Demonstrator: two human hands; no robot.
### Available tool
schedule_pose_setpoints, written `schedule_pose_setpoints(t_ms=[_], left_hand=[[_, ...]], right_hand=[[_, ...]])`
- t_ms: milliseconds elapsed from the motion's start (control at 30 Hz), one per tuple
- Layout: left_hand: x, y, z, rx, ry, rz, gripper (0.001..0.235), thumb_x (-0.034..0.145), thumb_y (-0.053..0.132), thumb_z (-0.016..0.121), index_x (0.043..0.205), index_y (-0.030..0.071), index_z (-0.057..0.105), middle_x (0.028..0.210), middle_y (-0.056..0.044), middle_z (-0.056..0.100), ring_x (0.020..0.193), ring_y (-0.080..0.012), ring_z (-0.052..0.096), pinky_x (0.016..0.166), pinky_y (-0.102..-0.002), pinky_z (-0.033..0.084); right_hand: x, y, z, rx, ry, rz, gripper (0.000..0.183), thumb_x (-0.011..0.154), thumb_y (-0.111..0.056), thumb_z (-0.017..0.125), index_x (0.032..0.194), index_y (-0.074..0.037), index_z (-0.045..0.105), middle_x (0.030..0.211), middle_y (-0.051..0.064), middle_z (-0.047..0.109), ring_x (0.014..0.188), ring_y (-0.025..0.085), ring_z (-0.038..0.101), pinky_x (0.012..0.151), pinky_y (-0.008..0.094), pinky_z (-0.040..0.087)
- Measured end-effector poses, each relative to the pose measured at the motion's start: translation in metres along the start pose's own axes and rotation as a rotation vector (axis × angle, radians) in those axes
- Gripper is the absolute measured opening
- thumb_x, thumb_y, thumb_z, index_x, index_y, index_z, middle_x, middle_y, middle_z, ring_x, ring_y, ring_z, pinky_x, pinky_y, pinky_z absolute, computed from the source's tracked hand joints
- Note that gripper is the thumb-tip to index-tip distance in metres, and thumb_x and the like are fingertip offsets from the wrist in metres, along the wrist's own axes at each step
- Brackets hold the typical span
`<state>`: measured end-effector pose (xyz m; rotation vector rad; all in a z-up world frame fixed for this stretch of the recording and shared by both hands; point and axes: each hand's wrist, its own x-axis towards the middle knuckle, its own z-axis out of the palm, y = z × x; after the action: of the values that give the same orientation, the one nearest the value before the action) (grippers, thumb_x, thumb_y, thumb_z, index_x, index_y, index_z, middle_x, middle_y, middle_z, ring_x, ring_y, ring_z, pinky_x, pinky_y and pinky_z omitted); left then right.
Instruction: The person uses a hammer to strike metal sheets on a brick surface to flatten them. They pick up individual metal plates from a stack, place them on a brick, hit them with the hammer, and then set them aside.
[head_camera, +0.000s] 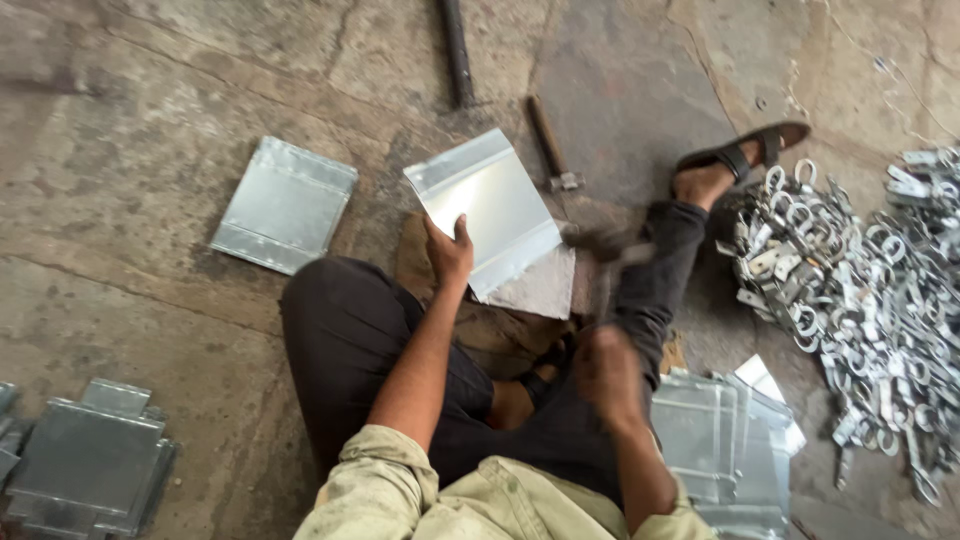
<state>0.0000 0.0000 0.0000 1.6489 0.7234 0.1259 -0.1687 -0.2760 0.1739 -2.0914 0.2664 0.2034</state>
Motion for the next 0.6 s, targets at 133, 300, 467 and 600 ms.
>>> schedule_pose_setpoints(t_ms=[133,300,467,600], left_hand=[[-0.01,0.001,-0.004,-0.077,0.069,0.192,0.086,0.1,0.048,0.058,0.157,-0.006,0.025,0.142,-0.032,0.056,0.123,-0.0449,0.061,0.097,-0.05,0.052],[0.0,-0.005,0.003,-0.042,0.09,0.184,0.086,0.102,0.049,0.058,0.156,-0.009,0.025,0.141,-0.034,0.055,0.126,-0.0476,0.059,0.102,-0.052,0.05],[0.0,-0.009,0.0,-0.054,0.06,0.228,0.087,0.106,0.047,0.059,0.156,-0.012,0.019,0.148,-0.037,0.044,0.133,-0.0502,0.051,0.107,-0.051,0.046],[-0.002,0.01,-0.006,-0.146,0.035,0.19,0.081,0.097,0.048,0.057,0.154,-0.004,0.031,0.139,-0.029,0.06,0.124,-0.044,0.062,0.101,-0.049,0.052]], right_hand=[[-0.018,-0.055,-0.093,0.779,0.105,-0.376,0.056,0.099,-0.065,0.051,0.116,-0.013,0.063,0.089,0.005,0.063,0.064,0.017,0.053,0.055,0.032,0.042],[0.027,-0.029,-0.076,1.903,-0.865,-0.516,0.035,0.1,-0.039,0.06,0.11,-0.007,0.071,0.087,0.0,0.073,0.061,0.006,0.062,0.055,0.023,0.054],[0.037,0.028,0.023,0.028,-0.041,-0.387,0.021,0.1,-0.03,0.062,0.103,-0.009,0.064,0.084,0.003,0.063,0.064,0.015,0.057,0.056,0.029,0.046],[0.052,-0.015,0.001,-0.37,-0.008,-0.563,0.012,0.1,-0.022,0.063,0.098,-0.011,0.058,0.082,0.005,0.056,0.067,0.022,0.053,0.057,0.035,0.04]])
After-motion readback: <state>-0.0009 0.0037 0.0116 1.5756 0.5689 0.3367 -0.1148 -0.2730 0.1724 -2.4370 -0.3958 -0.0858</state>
